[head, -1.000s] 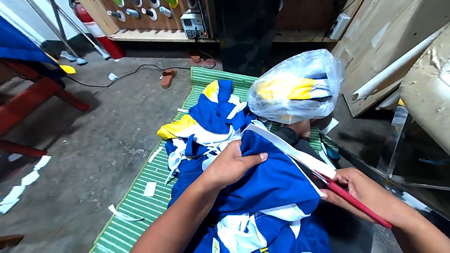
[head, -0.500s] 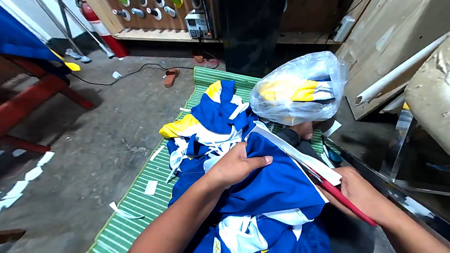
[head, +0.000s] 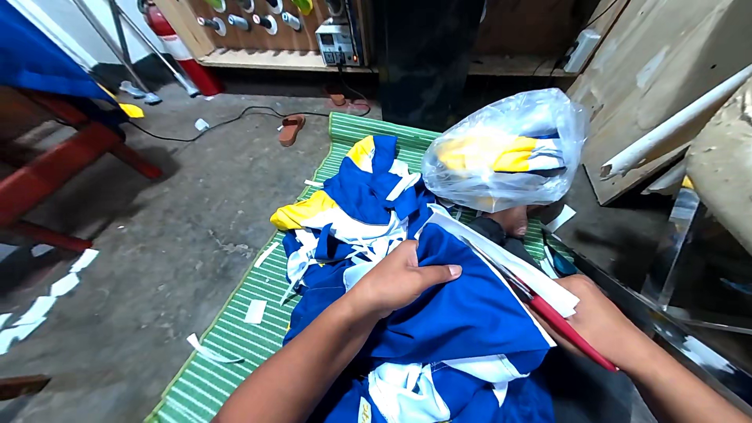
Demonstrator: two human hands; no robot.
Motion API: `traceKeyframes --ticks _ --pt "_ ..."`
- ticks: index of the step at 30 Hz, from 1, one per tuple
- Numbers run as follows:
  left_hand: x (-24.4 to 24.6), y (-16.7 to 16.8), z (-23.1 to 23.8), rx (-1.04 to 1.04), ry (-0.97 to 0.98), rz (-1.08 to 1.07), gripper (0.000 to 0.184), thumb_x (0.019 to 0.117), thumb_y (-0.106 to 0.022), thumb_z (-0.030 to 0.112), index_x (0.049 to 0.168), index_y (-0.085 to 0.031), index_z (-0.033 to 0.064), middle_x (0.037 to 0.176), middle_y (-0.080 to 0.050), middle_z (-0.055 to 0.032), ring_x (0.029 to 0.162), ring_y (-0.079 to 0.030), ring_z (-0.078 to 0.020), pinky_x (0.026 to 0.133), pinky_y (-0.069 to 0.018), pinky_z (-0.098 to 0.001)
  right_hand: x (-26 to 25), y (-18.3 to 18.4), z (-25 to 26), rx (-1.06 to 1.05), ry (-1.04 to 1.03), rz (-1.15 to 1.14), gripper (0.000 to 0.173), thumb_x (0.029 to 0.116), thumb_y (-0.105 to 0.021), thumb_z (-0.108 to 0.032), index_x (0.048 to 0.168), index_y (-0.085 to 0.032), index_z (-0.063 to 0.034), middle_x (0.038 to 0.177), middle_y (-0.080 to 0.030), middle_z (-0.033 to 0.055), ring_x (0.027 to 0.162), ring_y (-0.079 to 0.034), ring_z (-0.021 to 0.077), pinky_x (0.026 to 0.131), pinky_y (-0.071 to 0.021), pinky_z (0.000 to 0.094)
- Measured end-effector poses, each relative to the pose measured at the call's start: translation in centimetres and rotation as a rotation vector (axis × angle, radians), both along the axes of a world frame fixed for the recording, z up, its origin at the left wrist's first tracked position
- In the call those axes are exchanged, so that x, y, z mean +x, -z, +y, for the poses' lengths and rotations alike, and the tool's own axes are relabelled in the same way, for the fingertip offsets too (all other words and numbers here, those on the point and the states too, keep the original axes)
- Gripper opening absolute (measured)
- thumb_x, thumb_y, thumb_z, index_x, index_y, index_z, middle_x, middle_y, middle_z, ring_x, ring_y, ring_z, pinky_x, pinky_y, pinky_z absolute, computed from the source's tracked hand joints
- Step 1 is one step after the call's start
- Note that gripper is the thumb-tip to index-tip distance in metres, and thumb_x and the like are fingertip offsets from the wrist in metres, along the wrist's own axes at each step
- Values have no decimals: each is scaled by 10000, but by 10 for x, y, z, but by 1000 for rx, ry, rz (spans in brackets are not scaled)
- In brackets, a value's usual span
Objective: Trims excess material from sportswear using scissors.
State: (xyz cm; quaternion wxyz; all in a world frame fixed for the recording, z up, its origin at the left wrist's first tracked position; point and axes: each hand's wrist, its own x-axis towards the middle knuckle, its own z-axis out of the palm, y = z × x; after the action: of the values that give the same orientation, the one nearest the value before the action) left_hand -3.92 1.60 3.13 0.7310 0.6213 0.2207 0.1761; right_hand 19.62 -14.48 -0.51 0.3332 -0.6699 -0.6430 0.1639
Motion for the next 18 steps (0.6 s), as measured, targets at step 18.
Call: traceKeyframes --ticks 18 --pt "11 1 -4 37 117 103 136 932 -665 -7 1055 -639 46 952 -715 26 916 -680 -12 873 -570 -227 4 7 5 16 -129 70 395 923 -607 -442 760 -666 -87 619 -573 -66 592 -519 -83 544 -424 147"
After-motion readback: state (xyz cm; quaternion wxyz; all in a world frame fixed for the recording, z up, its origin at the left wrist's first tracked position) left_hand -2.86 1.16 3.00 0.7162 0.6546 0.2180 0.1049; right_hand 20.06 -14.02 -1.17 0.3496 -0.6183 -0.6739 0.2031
